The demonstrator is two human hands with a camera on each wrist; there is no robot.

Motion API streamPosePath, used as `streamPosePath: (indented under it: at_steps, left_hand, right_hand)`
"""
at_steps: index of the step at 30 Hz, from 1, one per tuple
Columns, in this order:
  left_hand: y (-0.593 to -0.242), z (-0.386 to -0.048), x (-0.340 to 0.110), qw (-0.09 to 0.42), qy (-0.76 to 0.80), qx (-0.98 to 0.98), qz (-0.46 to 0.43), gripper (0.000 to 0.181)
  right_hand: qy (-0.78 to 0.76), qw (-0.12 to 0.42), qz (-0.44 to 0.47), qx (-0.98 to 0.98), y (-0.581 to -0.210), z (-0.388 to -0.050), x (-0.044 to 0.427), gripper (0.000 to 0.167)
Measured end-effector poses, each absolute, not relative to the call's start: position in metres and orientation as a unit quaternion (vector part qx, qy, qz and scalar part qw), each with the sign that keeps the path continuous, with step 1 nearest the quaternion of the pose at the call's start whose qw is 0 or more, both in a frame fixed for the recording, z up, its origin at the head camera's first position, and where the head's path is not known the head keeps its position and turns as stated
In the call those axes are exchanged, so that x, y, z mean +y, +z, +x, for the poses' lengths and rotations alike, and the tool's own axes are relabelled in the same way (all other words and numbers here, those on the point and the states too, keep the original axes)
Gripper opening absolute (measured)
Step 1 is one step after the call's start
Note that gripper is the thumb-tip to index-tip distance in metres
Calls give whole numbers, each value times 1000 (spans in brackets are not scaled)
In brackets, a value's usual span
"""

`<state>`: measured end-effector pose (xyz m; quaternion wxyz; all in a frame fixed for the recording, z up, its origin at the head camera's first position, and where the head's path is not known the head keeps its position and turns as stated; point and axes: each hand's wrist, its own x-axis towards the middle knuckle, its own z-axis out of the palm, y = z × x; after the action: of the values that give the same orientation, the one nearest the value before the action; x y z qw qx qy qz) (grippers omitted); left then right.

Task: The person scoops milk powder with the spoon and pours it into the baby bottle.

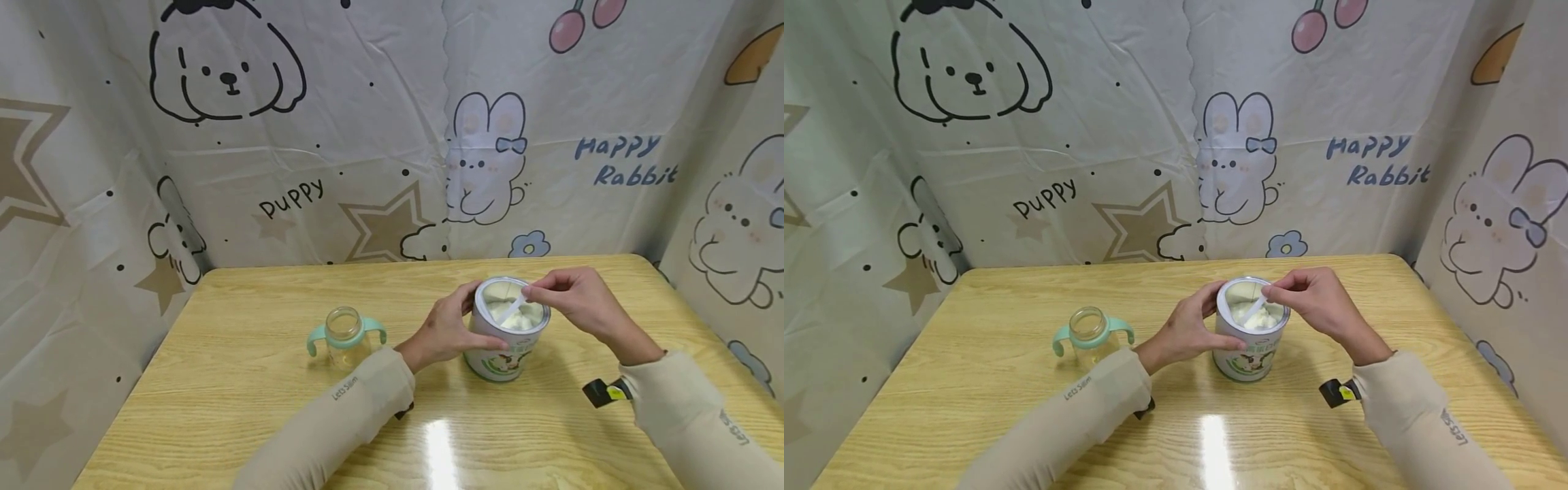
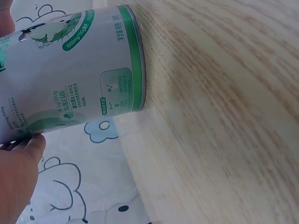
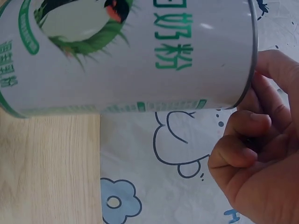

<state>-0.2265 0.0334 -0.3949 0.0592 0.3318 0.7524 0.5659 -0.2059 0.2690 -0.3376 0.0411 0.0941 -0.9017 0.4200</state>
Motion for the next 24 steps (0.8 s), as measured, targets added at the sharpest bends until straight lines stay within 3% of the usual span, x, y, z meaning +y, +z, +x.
streamPosePath:
  at_steps: [19,24]
  left_hand:
    - [-396,-226,33,52,567,750,336,93]
    - [-397,-227,33,47,567,748,341,93]
  right_hand:
    - [472,3,35,-881,-333,-207,272,36]
    - [518,-6,20,-855,-335,-209,273,26]
